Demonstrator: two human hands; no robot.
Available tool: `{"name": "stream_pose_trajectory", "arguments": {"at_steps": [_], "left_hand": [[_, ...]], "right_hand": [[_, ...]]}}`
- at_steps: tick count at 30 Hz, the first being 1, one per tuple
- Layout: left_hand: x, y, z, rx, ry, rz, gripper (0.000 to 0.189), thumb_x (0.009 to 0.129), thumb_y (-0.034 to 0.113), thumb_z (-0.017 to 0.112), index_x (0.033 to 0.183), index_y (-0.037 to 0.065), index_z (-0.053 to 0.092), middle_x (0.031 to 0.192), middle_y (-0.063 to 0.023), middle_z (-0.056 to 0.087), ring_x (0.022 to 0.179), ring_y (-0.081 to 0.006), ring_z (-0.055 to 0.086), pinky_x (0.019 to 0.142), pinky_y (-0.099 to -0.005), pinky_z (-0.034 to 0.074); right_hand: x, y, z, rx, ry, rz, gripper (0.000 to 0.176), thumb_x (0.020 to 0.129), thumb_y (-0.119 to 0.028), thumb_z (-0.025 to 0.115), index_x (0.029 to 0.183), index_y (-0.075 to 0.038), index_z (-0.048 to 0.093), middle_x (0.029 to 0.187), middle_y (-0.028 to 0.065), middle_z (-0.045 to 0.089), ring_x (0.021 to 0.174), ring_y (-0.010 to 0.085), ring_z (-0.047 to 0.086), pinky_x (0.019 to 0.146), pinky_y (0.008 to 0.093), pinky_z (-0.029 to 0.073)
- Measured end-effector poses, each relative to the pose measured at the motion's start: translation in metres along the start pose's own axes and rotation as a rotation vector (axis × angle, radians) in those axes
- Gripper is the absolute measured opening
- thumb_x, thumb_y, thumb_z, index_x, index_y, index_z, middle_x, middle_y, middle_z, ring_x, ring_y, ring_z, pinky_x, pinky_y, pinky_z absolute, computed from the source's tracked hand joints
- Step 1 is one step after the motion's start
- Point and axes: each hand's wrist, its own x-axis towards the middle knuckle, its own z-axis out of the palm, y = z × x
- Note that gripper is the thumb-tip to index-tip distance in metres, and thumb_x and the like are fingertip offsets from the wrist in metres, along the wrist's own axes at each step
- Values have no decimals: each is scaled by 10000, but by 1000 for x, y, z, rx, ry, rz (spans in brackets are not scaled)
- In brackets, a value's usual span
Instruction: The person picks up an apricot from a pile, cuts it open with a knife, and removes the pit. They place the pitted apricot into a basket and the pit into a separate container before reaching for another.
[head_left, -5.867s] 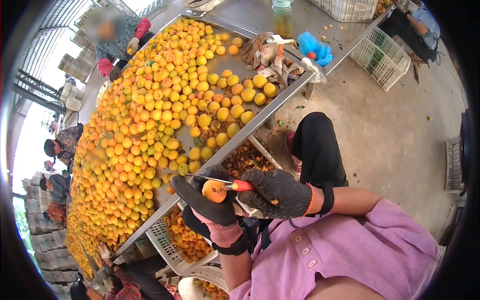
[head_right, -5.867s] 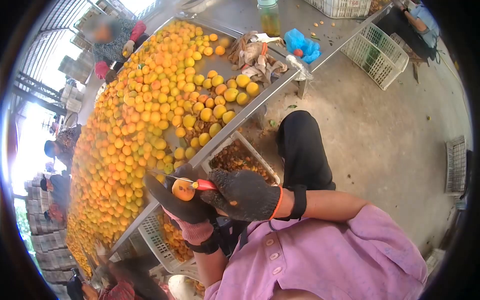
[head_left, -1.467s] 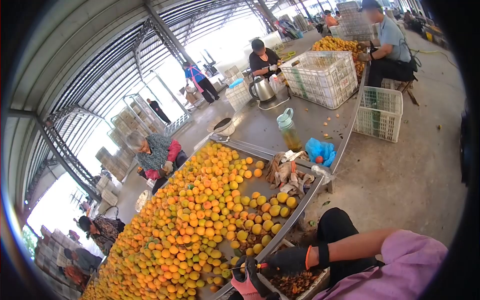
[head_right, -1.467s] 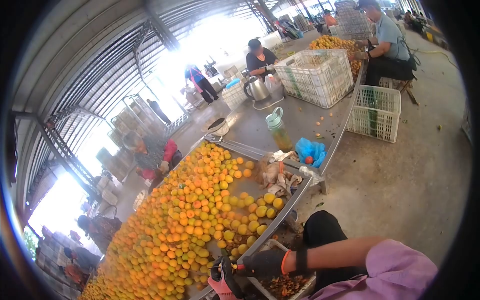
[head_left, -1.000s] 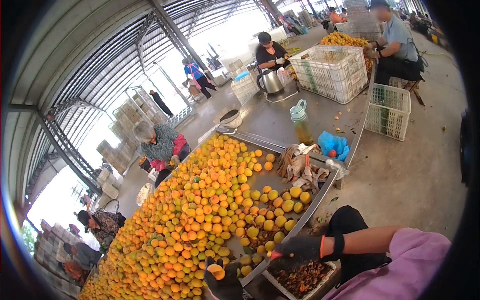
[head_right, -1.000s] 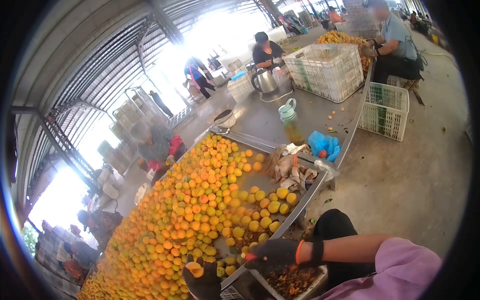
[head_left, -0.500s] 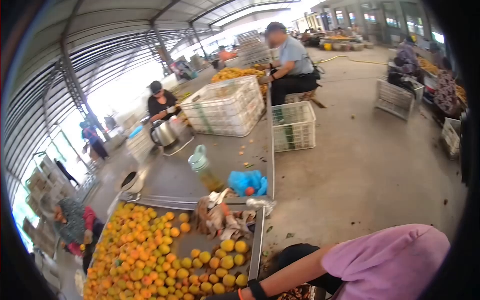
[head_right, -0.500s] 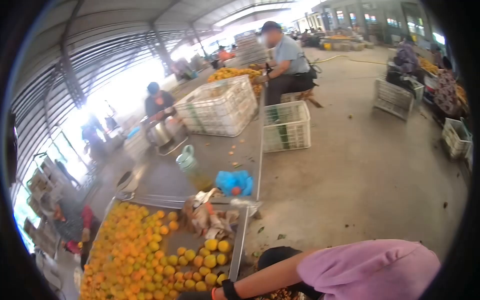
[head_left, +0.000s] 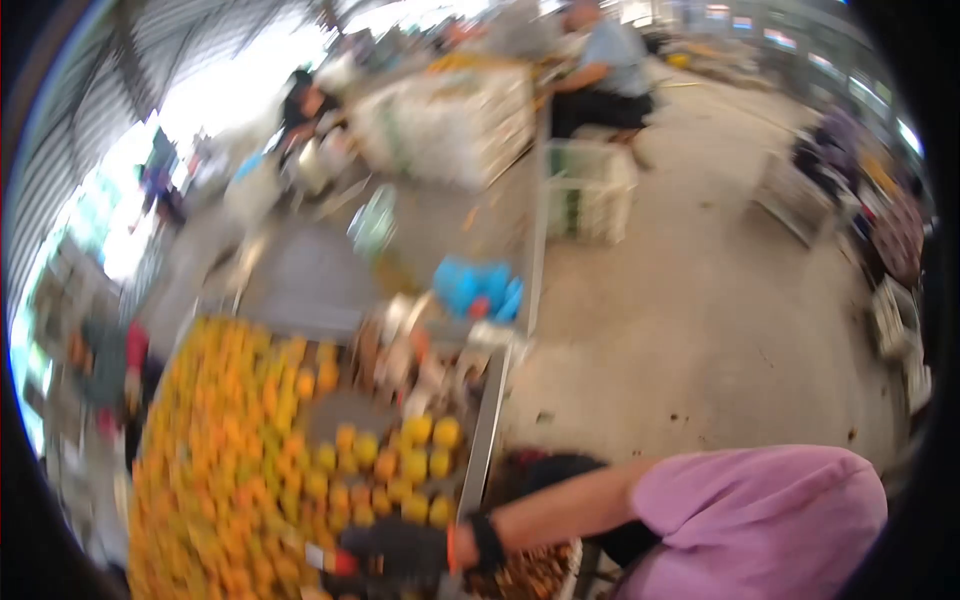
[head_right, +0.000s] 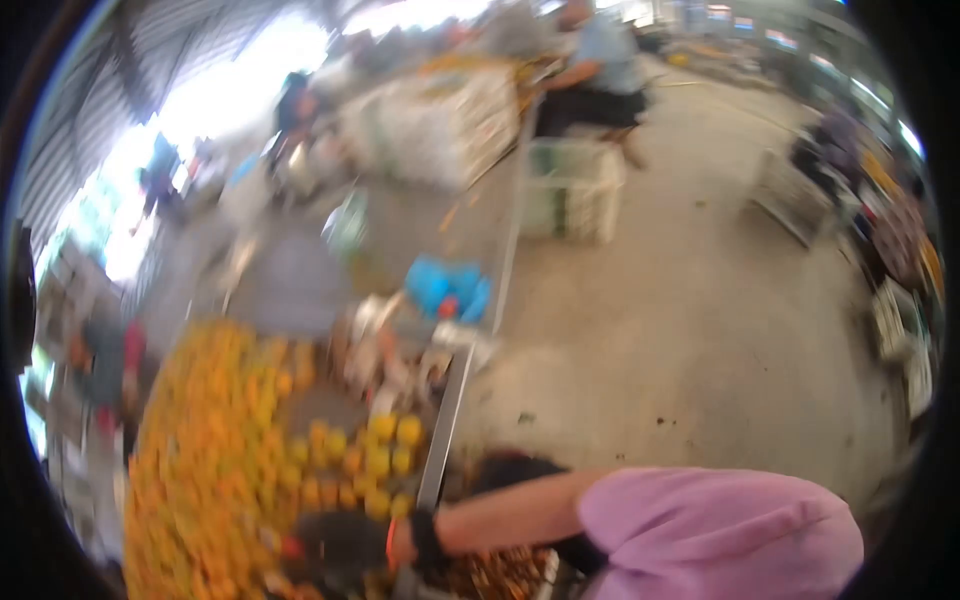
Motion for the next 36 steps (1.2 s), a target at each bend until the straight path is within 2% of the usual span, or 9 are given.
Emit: {"name": "stream_pose_trajectory", "arguments": {"at_steps": [2,4,6,8,15,18,19,22,36], "left_hand": [[-3,-20,-5,-806,89,-489,358,882,218,535,1132,-37,513,1067,-152,591,882,-203,592,714,-304,508],[-22,-15,-3,52,106,-1,525,892,328,513,1292,18,371,1166,-196,538,998,-275,566,789,-377,514],[-14,-2,-16,-1167,176,-717,579,829,118,621,1329,58,334,1178,-207,531,994,-271,578,795,-368,514],[-27,-15,1,-516,209,-267,513,851,166,609,1298,84,372,1179,-196,535,935,-258,596,757,-358,531],[-13,-13,2,-248,50,-199,493,903,169,519,1332,75,295,1189,-227,512,975,-290,591,637,-347,551],[-1,0,5,-869,330,-654,459,920,324,482,1268,46,367,1168,-201,533,960,-277,594,652,-361,550],[-10,-8,12,-88,176,-220,527,923,483,378,1198,37,427,1120,-181,565,905,-277,606,657,-373,550],[1,0,1,-720,321,-732,490,924,442,410,1201,39,420,1077,-190,583,836,-260,620,642,-359,551],[-10,5,-6,-502,202,-529,385,940,323,402,1118,-10,476,912,-187,629,742,-222,639,594,-309,524]], "right_hand": [[13,-67,-23,-68,-5,119,248,811,-223,658,975,-44,606,867,88,651,798,195,599,715,355,479],[4,-77,-26,272,134,190,198,814,-208,684,881,-41,600,726,11,621,651,95,589,576,278,474],[4,-104,-37,449,68,459,191,817,-172,686,925,-36,606,750,3,619,671,69,579,562,213,462],[2,-105,-40,487,59,534,217,832,-192,670,937,-16,599,825,32,630,716,53,569,593,207,458],[10,-91,-20,128,-36,183,212,820,-196,673,904,-11,611,815,60,638,705,152,612,609,269,480],[13,-89,-18,-229,-127,1,194,785,-180,689,892,-29,632,812,113,634,722,248,631,619,322,496],[10,-87,-18,-237,-137,-66,197,774,-126,695,926,-20,629,818,96,640,712,219,628,617,306,492],[7,-84,-16,-252,-154,-149,252,745,-62,711,975,-12,621,843,81,651,719,188,639,629,296,497],[14,-82,-12,92,-207,203,161,811,-169,657,817,-10,627,784,95,624,693,174,596,624,301,460]]}}
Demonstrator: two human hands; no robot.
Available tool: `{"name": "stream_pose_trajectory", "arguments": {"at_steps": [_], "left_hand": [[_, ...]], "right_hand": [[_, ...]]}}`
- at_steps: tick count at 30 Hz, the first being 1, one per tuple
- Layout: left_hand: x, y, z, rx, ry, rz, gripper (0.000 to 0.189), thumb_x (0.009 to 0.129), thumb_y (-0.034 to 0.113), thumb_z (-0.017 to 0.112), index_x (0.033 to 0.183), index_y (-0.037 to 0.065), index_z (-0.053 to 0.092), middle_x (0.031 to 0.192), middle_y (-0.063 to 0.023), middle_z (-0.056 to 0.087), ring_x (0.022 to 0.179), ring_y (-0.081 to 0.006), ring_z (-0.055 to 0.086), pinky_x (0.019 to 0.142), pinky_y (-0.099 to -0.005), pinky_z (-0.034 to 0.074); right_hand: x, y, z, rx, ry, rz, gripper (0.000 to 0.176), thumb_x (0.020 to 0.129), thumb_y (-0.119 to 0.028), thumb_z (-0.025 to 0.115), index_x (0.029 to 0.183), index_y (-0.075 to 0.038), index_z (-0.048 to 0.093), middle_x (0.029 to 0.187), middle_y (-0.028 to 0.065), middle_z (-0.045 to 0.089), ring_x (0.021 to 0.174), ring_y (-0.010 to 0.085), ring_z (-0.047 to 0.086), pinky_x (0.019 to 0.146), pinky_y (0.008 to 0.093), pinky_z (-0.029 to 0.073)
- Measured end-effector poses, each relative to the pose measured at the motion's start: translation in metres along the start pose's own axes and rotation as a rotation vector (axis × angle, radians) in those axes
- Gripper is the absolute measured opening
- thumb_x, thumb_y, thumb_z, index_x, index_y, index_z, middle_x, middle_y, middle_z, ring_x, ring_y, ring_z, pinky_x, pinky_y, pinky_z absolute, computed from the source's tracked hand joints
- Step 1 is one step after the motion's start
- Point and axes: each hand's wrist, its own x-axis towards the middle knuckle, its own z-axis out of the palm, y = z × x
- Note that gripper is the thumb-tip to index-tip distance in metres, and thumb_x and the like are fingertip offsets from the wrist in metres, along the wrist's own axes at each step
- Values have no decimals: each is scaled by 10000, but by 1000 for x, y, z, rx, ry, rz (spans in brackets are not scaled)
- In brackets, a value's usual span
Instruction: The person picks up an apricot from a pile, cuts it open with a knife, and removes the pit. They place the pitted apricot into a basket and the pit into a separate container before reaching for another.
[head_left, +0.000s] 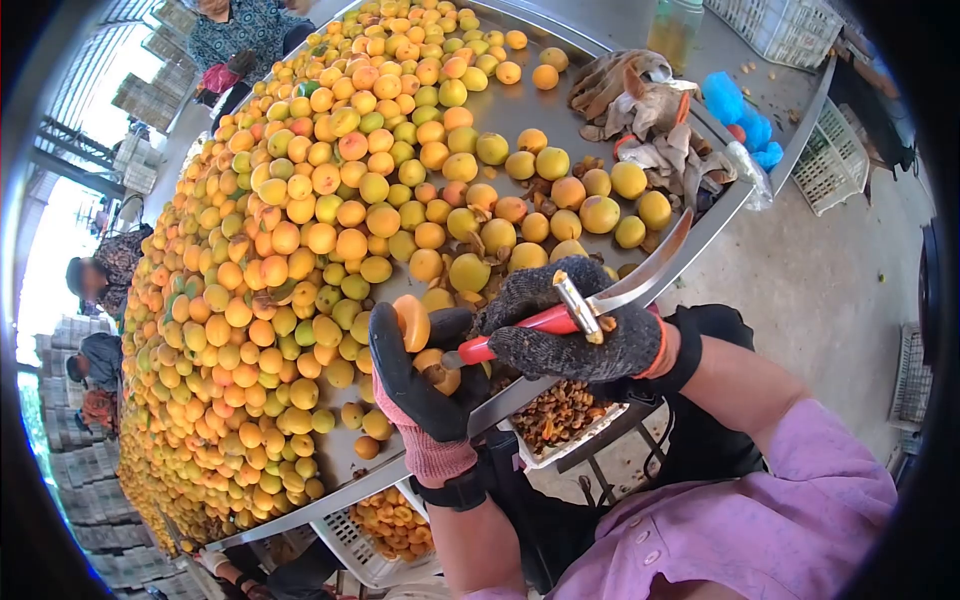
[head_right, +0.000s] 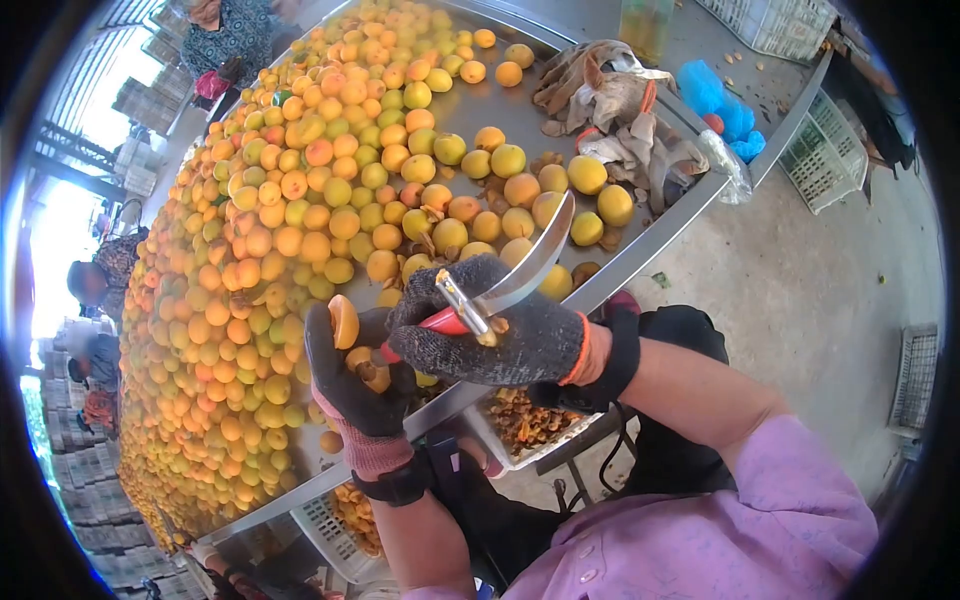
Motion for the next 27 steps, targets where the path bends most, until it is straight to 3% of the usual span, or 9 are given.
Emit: {"name": "stream_pose_trajectory", "arguments": {"at_steps": [5,6,8,10,11,14,18,22,27], "left_hand": [[11,-17,-15,-184,104,-146,397,944,342,407,1126,-2,485,890,-175,631,722,-224,626,667,-327,509],[22,-46,-33,163,87,-2,491,905,403,465,1183,-1,439,863,-122,613,709,-197,604,676,-317,499],[28,-71,-48,509,70,145,609,867,463,523,1240,0,393,837,-69,596,696,-171,581,684,-307,488],[31,-69,-41,-38,212,-81,596,884,506,452,1212,8,428,918,-94,578,751,-173,569,664,-290,483],[18,-21,-17,-388,71,-329,569,889,457,482,1200,-18,433,1003,-104,551,849,-184,563,704,-284,486],[16,-8,-7,-291,201,-291,522,887,520,434,1085,43,504,928,-129,605,670,-220,603,591,-325,524],[19,-13,-8,-278,182,-288,494,897,512,413,1091,66,499,949,-152,605,699,-227,610,603,-342,537],[19,-10,-7,-242,146,-381,560,895,524,422,1048,-8,506,843,-135,591,693,-225,596,602,-331,511],[14,-3,6,-265,374,-289,595,894,541,412,1015,-31,523,809,-111,583,700,-210,595,637,-310,499]], "right_hand": [[-5,32,28,-48,31,-257,195,781,-169,682,839,2,608,742,92,599,629,201,577,575,307,457],[-9,31,39,164,39,-156,207,764,-170,681,869,-12,597,752,109,585,595,251,567,549,331,455],[-18,24,48,-671,-1,-324,199,752,-140,662,900,-29,590,789,111,591,603,258,574,547,350,457],[-16,24,45,-430,27,-252,197,751,-126,649,919,-39,593,810,116,595,623,265,583,551,356,463],[-13,24,43,-194,56,-180,202,750,-111,637,938,-48,597,831,121,598,642,271,592,554,363,469],[-4,33,27,-315,147,-450,228,755,-101,631,975,-50,600,863,122,605,690,282,602,559,374,467],[-10,25,22,-208,-12,-229,285,757,-131,641,1027,-51,596,895,131,610,735,285,610,592,364,487],[-13,38,29,-655,-141,-472,426,720,-214,659,1079,-9,560,865,133,599,703,294,610,579,361,489],[-17,29,33,-600,-2,-457,458,712,-209,646,1099,13,542,832,113,578,667,285,602,540,359,475]]}}
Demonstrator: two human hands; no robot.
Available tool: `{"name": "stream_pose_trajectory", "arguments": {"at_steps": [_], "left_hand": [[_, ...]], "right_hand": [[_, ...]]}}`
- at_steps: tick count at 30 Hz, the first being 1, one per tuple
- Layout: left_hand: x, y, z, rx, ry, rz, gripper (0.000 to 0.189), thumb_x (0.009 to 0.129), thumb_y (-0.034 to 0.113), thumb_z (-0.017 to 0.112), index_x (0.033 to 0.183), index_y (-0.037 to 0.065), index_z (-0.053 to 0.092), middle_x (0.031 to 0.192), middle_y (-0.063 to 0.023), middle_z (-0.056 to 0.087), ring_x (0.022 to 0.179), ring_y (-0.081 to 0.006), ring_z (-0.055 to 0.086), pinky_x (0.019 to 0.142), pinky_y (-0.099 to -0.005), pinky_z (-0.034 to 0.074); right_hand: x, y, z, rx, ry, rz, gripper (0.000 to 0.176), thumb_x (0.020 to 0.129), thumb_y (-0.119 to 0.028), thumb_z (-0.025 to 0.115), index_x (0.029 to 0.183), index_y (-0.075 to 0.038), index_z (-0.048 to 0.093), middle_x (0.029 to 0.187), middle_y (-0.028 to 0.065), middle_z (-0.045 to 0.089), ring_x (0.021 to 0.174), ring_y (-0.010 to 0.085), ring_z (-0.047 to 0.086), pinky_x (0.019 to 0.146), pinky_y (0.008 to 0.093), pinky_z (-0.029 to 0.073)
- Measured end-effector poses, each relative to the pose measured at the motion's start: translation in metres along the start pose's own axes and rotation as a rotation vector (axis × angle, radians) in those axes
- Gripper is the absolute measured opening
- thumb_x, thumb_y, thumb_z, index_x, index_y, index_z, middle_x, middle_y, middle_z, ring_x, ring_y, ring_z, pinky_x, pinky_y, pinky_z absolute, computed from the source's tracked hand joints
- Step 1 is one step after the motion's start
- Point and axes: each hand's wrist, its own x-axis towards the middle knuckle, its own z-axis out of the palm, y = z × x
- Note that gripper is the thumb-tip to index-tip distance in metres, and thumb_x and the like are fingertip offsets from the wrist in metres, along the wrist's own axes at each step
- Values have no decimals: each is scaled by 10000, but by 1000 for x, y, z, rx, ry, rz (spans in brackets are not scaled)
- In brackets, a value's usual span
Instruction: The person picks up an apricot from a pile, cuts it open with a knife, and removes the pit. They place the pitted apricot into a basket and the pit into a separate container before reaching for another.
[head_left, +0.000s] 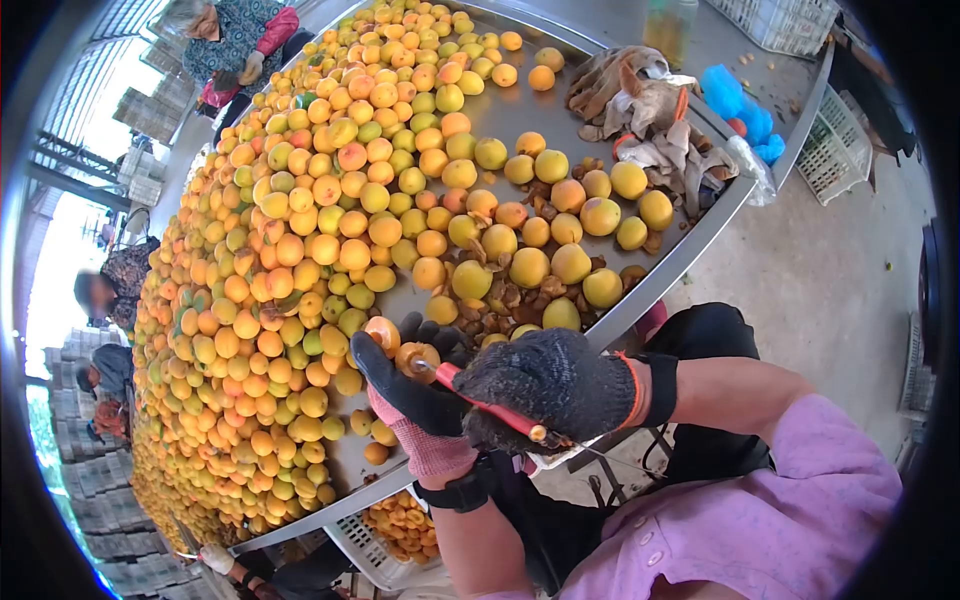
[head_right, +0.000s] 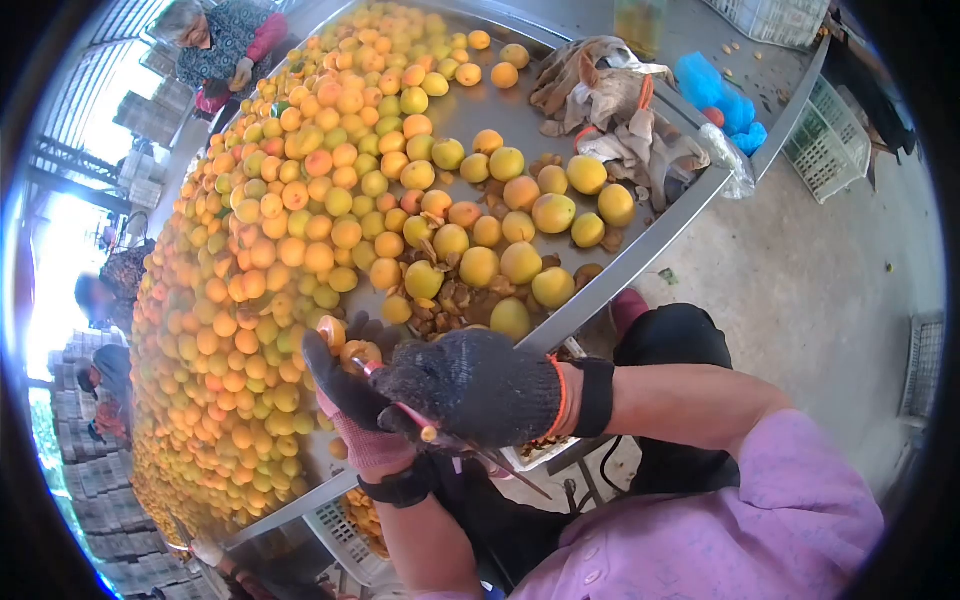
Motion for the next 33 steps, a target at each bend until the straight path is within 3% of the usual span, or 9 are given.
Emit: {"name": "stream_pose_trajectory", "arguments": {"at_steps": [11,13,15,19,25,27,28,29,33], "left_hand": [[13,5,-27,72,-49,104,487,852,467,518,1035,16,519,865,-94,583,734,-214,584,523,-257,434],[6,17,-35,165,-7,136,487,844,471,520,1036,23,528,872,-89,586,729,-195,581,496,-241,401],[1,35,-56,201,52,192,545,877,524,455,1001,-2,526,808,-90,579,651,-199,595,496,-272,453],[-37,67,-116,541,160,493,567,867,540,471,1001,-7,538,778,-63,581,626,-162,579,463,-239,422],[-77,70,-266,505,337,164,524,877,495,493,1071,10,535,784,-105,616,644,-221,623,519,-302,496],[-69,75,-331,1918,17,529,546,827,365,633,1172,-32,483,964,-116,605,825,-256,610,701,-337,510],[-56,58,-348,1437,551,310,703,792,457,633,1268,-20,431,1129,-233,555,1031,-361,551,860,-400,460],[-62,55,-317,1847,907,347,687,758,391,692,1256,-10,443,1189,-228,513,1134,-342,483,917,-405,415],[-32,65,-235,1494,359,478,644,732,276,731,1230,-17,448,1137,-208,535,1067,-361,517,890,-429,424]], "right_hand": [[-4,27,0,-156,50,80,374,729,-146,710,1063,-38,580,851,115,608,691,275,623,569,338,493],[-2,39,-3,453,80,376,334,753,-181,702,1041,-51,595,821,105,603,686,275,610,584,329,483],[4,39,-16,-216,61,107,257,772,-193,702,972,-56,620,792,101,602,691,259,604,599,324,465],[9,27,-25,269,213,348,117,777,-132,710,824,-31,677,743,80,614,660,186,587,579,312,440],[5,32,-25,101,323,171,243,739,-228,742,732,-63,565,594,87,539,537,267,548,478,355,415],[3,31,-26,-74,260,82,255,745,-267,731,742,-65,576,601,90,550,548,279,557,475,371,414],[4,29,-27,-106,252,89,258,754,-286,719,753,-66,585,596,91,549,547,290,555,472,380,409],[4,29,-27,-105,253,85,258,754,-286,719,753,-66,585,596,91,549,547,290,555,472,380,409],[6,32,-22,-97,212,142,253,759,-284,711,774,-63,590,582,95,548,537,294,558,470,386,414]]}}
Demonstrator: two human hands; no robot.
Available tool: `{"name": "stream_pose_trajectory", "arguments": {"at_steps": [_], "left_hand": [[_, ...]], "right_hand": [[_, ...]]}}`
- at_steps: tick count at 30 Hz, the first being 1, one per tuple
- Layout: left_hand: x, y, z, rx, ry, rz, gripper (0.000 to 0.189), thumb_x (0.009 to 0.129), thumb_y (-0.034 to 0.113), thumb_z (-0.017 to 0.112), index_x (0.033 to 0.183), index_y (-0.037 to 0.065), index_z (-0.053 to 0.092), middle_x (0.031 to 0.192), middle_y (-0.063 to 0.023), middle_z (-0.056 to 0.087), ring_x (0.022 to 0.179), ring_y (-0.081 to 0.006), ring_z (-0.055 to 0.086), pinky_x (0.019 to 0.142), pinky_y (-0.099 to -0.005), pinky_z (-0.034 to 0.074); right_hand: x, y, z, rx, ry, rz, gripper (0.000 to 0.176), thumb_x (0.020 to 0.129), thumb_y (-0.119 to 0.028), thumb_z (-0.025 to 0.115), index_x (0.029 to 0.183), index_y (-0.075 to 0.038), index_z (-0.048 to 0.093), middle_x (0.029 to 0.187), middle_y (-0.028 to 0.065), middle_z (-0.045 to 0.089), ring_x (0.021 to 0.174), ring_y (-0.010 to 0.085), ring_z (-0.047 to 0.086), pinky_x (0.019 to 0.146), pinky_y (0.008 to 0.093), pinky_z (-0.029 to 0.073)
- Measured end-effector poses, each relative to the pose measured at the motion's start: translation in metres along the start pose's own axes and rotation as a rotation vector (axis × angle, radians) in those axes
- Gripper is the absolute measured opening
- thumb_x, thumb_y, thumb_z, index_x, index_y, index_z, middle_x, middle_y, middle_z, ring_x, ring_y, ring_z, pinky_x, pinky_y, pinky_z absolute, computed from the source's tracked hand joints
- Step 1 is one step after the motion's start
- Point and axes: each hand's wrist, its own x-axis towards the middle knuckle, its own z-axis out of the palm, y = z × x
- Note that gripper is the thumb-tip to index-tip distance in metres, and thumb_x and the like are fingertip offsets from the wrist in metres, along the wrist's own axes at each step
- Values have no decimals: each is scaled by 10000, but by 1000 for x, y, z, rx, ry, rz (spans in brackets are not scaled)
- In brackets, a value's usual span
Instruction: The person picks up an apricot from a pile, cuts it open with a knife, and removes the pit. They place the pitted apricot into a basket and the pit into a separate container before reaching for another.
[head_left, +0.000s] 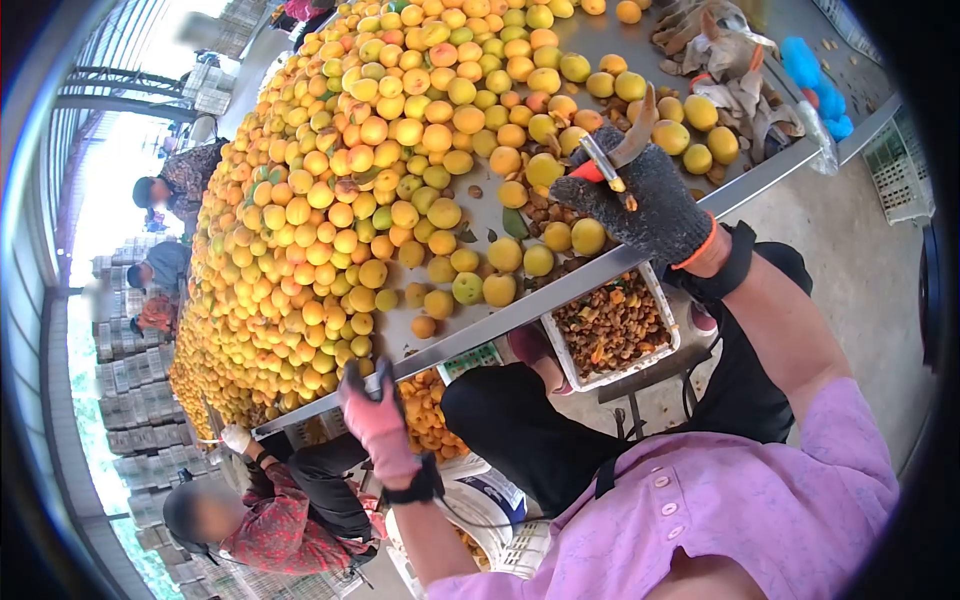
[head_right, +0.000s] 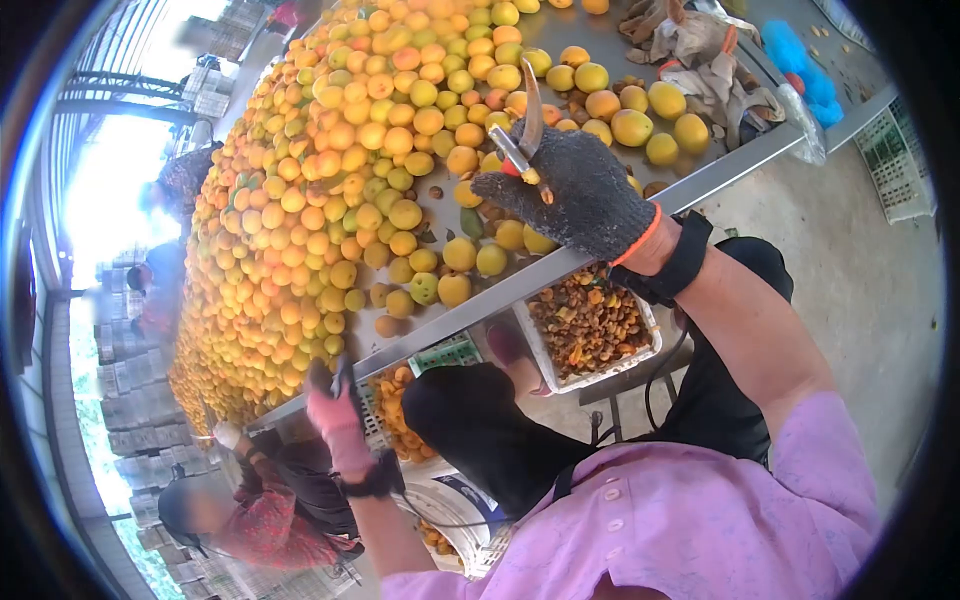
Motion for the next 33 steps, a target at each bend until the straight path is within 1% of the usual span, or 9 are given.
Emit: {"name": "stream_pose_trajectory", "arguments": {"at_steps": [7,8,13,14,20,22,24,28,33], "left_hand": [[49,17,58,382,-394,202,389,743,393,641,920,47,636,860,-193,636,870,-360,600,758,-452,480],[49,17,58,390,-378,235,389,732,394,650,914,50,638,885,-190,638,875,-358,600,769,-450,479],[61,2,75,401,-367,230,434,717,446,652,907,56,652,935,-172,641,809,-334,621,740,-412,499],[61,-5,83,525,-499,326,555,802,379,614,1196,7,495,1019,-203,627,919,-326,613,815,-394,492],[25,27,61,295,-178,113,597,777,464,619,1175,31,520,963,-196,640,914,-330,615,768,-406,494],[0,16,53,-926,-126,-33,517,823,401,605,1195,55,510,967,-154,646,900,-300,624,734,-385,497],[-31,49,8,-1265,-288,-247,423,872,259,588,1217,37,483,1033,-116,624,922,-238,614,691,-297,486],[-59,112,-24,-1491,-332,-30,455,752,430,625,971,32,615,1028,-162,625,797,-304,621,705,-410,504],[-100,175,-26,-1454,-285,186,363,796,136,608,1117,4,498,1065,-128,587,859,-224,597,708,-340,492]], "right_hand": [[-1,13,0,-335,-87,-219,463,793,-284,618,1182,-62,502,835,159,579,613,319,576,510,400,452],[-6,20,7,-125,-161,96,536,748,-309,632,1202,-60,491,818,164,582,654,325,584,534,401,460],[6,7,-3,-210,-217,110,427,684,-193,636,1080,-69,534,951,148,597,754,333,601,612,403,480],[6,5,-6,-177,-163,44,387,693,-166,624,1060,-70,544,901,144,599,723,338,599,594,415,476],[-3,-3,-22,-98,4,49,276,816,-276,613,946,-45,536,788,145,582,660,353,584,548,434,450],[-15,7,-26,-74,-51,88,308,838,-327,607,929,-42,535,778,158,584,654,358,581,545,432,447],[-16,2,-30,6,-93,139,312,813,-310,636,934,-37,544,772,172,584,651,358,583,543,429,448],[-22,-52,-51,56,-206,-24,372,787,-211,647,1079,-15,525,898,171,589,754,358,590,601,414,470],[-69,-90,-57,230,-445,-53,413,794,-128,584,1175,-5,484,1201,208,485,984,406,541,765,447,462]]}}
